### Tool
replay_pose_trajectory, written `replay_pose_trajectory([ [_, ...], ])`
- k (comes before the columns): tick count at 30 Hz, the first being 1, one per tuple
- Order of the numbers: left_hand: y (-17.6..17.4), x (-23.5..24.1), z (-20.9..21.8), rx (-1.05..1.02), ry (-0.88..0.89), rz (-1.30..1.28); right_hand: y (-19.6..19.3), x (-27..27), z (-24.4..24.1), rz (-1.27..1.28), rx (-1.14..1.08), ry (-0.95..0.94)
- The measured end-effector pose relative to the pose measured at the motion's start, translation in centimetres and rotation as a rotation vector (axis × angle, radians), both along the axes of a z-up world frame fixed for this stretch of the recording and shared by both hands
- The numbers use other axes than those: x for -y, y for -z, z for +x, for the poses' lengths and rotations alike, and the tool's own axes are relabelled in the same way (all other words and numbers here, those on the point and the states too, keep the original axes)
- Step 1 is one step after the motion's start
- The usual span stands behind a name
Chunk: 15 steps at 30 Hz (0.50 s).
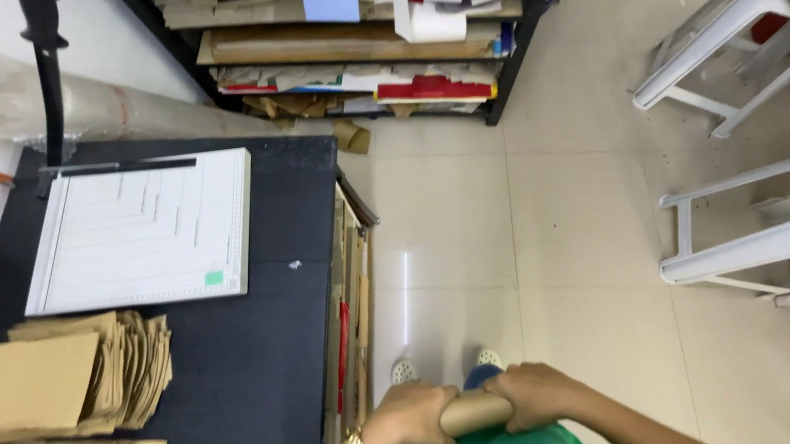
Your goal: Cutting brown paper sheets with a guillotine cutter and rolling them into tubes.
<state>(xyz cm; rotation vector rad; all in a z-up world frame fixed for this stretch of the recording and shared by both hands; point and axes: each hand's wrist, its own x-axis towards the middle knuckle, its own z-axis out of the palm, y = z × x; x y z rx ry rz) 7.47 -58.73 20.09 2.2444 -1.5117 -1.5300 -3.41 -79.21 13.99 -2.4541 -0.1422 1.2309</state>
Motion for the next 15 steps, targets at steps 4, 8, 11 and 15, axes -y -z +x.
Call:
replay_pose_trajectory([
  [4,3.4,0.0,-1.3,0.075,0.012,-0.208,1.4,0.2,-1.3,0.032,-0.037,0.114],
  [8,6.7,0.9,-3.0,0.268,0.156,-0.228,2.8,-0.6,-1.9,0.021,-0.079,0.150],
  [11,6.7,1.1,-3.5,0.283,0.086,-0.307,1.2,-1.7,-1.4,0.046,-0.115,0.235],
  [15,3.7,0.5,-1.8,0.109,0.006,-0.164,1.8,-3.1,-1.4,0.026,-0.009,0.225],
])
